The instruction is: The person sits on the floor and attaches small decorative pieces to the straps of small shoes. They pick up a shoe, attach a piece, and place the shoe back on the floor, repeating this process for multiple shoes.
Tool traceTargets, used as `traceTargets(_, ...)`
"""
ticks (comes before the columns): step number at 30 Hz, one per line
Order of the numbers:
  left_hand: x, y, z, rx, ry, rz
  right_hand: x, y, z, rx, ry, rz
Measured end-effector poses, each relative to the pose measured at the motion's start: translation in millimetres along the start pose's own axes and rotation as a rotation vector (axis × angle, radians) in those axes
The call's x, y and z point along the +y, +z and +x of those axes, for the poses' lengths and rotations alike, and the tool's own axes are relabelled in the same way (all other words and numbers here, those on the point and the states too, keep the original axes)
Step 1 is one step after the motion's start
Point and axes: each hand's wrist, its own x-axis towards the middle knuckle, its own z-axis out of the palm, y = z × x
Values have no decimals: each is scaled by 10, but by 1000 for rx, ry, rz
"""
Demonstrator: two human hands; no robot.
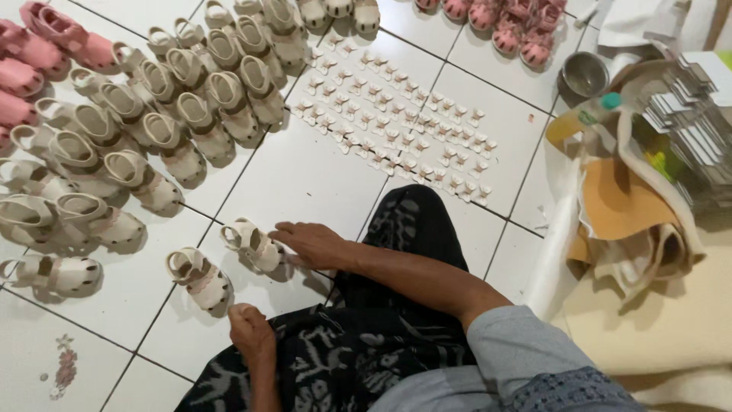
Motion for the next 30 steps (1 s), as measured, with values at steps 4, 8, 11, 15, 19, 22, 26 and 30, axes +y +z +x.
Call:
traceTargets(4, -103, 37, -12, -14, 114, 106, 144, -477, -389, 417, -2, 94)
traceTargets(8, 13, 131, -50, -101, 144, 29, 722, -1014, -1173, 773, 202, 83)
traceTargets(11, 108, 182, -79, -176, 160, 12, 1389, -1236, -1900, 921, 581, 204)
traceTargets(15, 158, 287, -72, -238, 106, 167, 1966, -1095, -2919, 1043, 1011, 162)
traceTargets(19, 238, 336, -94, -267, -56, 399, 2286, -895, -3235, 1013, 1025, -8)
traceTargets(22, 373, 344, -164, -209, 46, 269, 2378, -814, -3210, 984, 1046, -135)
traceTargets(26, 483, 366, -196, -138, 308, 135, 2427, -776, -3152, 1045, 1043, -128)
traceTargets(30, 378, 403, -87, -74, 373, 76, 2504, -772, -3112, 1065, 1049, 86)
